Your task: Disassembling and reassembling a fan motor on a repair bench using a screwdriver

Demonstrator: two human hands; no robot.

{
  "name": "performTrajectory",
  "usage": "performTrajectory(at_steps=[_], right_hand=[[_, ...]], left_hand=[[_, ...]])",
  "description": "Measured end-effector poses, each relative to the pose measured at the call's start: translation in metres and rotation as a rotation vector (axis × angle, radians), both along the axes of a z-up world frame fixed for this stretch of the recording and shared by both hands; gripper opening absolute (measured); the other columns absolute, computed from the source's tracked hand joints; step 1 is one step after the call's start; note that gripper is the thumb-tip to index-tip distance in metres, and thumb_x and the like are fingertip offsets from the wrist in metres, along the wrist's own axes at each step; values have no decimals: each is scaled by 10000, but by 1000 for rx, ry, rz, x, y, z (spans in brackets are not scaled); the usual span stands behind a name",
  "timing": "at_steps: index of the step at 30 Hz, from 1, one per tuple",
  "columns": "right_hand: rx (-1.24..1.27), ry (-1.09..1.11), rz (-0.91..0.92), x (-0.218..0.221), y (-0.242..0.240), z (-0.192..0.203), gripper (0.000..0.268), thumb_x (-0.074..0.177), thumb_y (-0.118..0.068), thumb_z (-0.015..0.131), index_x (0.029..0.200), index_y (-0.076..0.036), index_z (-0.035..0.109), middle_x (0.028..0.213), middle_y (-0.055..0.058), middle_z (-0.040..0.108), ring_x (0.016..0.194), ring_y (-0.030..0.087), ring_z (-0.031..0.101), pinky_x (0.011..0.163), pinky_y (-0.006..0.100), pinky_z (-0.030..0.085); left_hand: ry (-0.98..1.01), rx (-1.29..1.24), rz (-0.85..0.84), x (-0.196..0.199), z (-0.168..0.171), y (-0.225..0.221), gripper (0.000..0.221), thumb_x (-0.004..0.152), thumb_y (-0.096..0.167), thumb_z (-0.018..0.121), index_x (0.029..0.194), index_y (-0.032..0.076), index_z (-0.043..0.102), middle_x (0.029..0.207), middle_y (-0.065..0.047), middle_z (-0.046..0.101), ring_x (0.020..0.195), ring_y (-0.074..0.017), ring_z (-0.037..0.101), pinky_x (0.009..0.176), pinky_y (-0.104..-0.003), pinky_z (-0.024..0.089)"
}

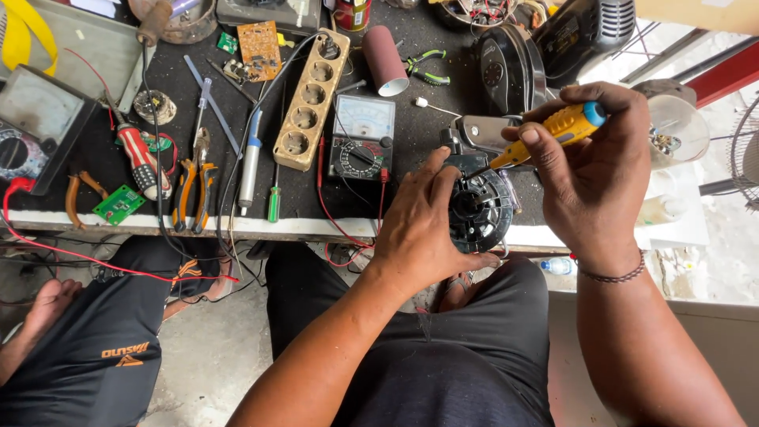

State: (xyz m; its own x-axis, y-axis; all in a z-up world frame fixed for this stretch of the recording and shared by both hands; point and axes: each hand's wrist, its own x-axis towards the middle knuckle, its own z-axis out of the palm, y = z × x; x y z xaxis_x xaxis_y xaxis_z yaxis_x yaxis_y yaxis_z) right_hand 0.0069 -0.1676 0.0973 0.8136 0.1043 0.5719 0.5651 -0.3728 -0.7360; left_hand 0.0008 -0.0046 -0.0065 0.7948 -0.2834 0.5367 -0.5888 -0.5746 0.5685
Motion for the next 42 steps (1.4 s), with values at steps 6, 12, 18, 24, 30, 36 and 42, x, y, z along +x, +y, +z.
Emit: performTrajectory(at_steps=[6, 12, 18, 24, 30, 36, 42], right_hand=[[-73, -14, -36, -1, 0, 1, 332, 1118, -34, 632, 1293, -1, 351, 1113, 273, 585, 987, 364, 748, 856, 367, 637], [-348, -347, -107, 12, -14, -20, 585, 947, -74, 922, 1317, 59, 488, 1272, 256, 638, 960, 318, 760, 818, 386, 623], [-555, -408, -243, 5, -8, 6, 339, 1096, -141, 900, 1287, 68, 713, 1076, 204, 735, 792, 253, 619, 728, 361, 522], [-517, -225, 48, 5, -7, 34, 365, 1074, -29, 772, 1384, 95, 624, 1193, 228, 758, 1034, 248, 752, 904, 325, 599], [-496, -281, 202, 19, -11, 39, 406, 1107, -207, 550, 1336, 121, 615, 1293, 292, 606, 1215, 419, 618, 1045, 492, 534], [-156, -8, 289, 8, -6, 28, 457, 1061, -13, 581, 1460, 112, 397, 1268, 316, 633, 1160, 347, 665, 1002, 392, 597], [-412, -277, 107, 10, -9, 26, 429, 995, -197, 781, 1306, 76, 668, 1138, 196, 548, 1058, 308, 569, 954, 376, 468]], left_hand=[[-14, -18, -5, 0, 2, 1, 1134, 463, 569, 1025, 1255, -1, 447, 1511, -270, 436, 1340, -434, 539, 1133, -517, 420], [89, -40, -35, -1, 6, 0, 1173, 439, 505, 1051, 1290, 22, 405, 1542, -257, 385, 1216, -458, 611, 1037, -495, 485], [99, -75, -78, 0, 6, 2, 1130, 501, 470, 1031, 1296, -10, 388, 1539, -307, 359, 1409, -468, 481, 1156, -465, 419], [76, -48, -76, 1, 2, 0, 1132, 531, 467, 1032, 1312, -22, 376, 1544, -322, 359, 1424, -465, 468, 1164, -450, 421], [75, -51, -72, 1, 0, -1, 1170, 536, 473, 1021, 1366, -25, 365, 1534, -341, 381, 1461, -460, 424, 1202, -447, 382], [55, -72, -86, 1, 2, 0, 1106, 563, 469, 1006, 1319, -33, 374, 1519, -320, 367, 1423, -475, 459, 1171, -463, 409], [80, -29, -61, 0, -1, -2, 1153, 545, 492, 1014, 1354, -9, 362, 1546, -348, 368, 1463, -477, 412, 1191, -483, 390]])
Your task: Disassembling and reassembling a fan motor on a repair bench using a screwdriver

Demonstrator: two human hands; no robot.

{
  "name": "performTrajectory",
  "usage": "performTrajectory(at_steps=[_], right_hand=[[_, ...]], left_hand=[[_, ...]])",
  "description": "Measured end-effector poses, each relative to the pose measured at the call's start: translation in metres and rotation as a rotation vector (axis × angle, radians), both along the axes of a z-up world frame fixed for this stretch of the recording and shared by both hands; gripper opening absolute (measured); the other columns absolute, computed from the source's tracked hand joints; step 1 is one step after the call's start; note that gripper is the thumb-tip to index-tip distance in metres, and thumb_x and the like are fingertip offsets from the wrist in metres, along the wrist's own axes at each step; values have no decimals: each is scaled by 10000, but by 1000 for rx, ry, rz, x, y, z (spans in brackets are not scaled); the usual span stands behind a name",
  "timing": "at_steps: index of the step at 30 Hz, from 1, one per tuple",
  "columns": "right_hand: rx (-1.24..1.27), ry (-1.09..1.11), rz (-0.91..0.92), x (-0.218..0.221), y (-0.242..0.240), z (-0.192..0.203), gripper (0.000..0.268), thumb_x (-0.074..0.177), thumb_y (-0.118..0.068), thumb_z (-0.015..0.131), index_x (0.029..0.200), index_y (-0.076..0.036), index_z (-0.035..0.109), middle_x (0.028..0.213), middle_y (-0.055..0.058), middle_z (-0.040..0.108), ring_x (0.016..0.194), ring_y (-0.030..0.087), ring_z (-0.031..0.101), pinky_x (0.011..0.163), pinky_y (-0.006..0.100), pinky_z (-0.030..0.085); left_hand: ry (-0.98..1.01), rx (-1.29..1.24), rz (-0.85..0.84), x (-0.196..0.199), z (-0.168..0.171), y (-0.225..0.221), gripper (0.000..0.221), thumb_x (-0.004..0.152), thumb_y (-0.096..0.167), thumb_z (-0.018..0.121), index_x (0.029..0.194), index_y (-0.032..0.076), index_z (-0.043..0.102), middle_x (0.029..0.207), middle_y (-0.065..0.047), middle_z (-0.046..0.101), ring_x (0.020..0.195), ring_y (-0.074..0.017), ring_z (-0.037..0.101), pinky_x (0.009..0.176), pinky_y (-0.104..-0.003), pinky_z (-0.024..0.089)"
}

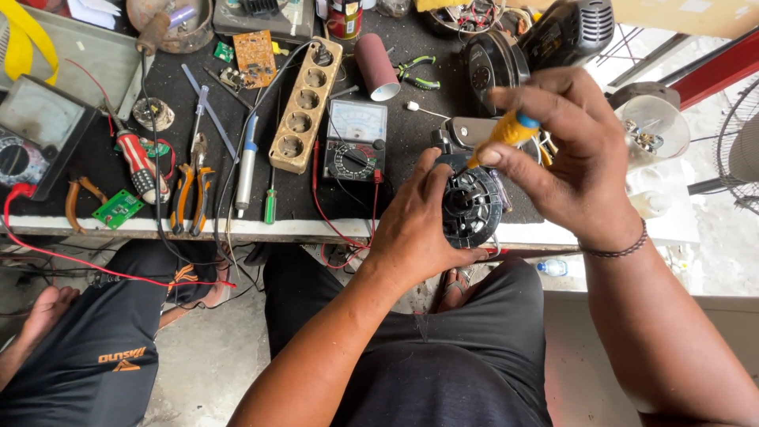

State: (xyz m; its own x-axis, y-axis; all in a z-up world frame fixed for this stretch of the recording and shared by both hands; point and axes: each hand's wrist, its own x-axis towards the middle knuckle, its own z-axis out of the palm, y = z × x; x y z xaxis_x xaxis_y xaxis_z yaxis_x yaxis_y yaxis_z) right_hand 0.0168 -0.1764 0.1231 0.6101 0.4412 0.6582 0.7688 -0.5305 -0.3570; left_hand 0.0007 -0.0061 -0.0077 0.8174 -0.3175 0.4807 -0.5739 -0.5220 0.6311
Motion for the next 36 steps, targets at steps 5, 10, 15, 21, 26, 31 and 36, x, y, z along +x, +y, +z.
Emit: performTrajectory(at_steps=[5, 10, 15, 21, 26, 31, 36], right_hand=[[186, 222, 122, -3, 5, -4, 367, 1090, -59, 566, 1417, 90, 490, 1366, 264, 594, 1235, 356, 669, 1089, 430, 590], [44, -31, -43, -1, 4, -6, 407, 996, -176, 814, 1307, 55, 687, 1139, 170, 535, 1071, 291, 547, 941, 370, 475], [261, 273, 96, -4, 6, -6, 343, 1101, -121, 487, 1358, 105, 505, 1366, 243, 595, 1227, 344, 662, 1064, 423, 584], [276, 237, 112, -5, 3, -12, 359, 1089, -12, 578, 1419, 95, 486, 1315, 283, 617, 1201, 340, 673, 1044, 399, 621], [164, 82, 52, -2, -2, -12, 344, 1070, -131, 649, 1342, 73, 599, 1244, 220, 591, 1105, 330, 647, 952, 397, 570], [321, 287, 132, -6, 6, -8, 359, 1101, 34, 532, 1446, 72, 438, 1359, 253, 608, 1290, 347, 644, 1156, 439, 577], [179, 102, 61, -7, 6, -7, 330, 1088, 16, 656, 1397, 71, 552, 1252, 249, 636, 1151, 319, 695, 995, 365, 638]], left_hand=[[-18, -25, -23, 2, -1, -1, 1143, 534, 493, 1012, 1324, -22, 366, 1535, -334, 361, 1416, -477, 466, 1159, -472, 411], [-18, 11, 10, 1, -2, 0, 1154, 518, 509, 1014, 1336, 3, 377, 1557, -351, 362, 1413, -480, 475, 1140, -481, 427], [-23, 9, -5, 1, 0, 0, 1076, 529, 458, 1019, 1282, 9, 395, 1540, -334, 371, 1412, -470, 475, 1145, -473, 423], [-25, 21, -11, 3, -3, -1, 1122, 521, 495, 1024, 1290, -8, 380, 1542, -340, 357, 1440, -469, 438, 1178, -466, 399], [-30, 20, 11, 3, -4, -2, 1143, 516, 522, 1017, 1314, 0, 386, 1541, -337, 368, 1396, -486, 487, 1128, -495, 441], [-11, 47, 2, 3, -4, -1, 1154, 526, 512, 1024, 1319, -10, 368, 1560, -339, 337, 1419, -483, 460, 1156, -473, 421], [-33, 15, 2, 3, -3, -1, 1145, 521, 541, 1010, 1310, -6, 386, 1536, -338, 367, 1398, -486, 485, 1138, -491, 433]])
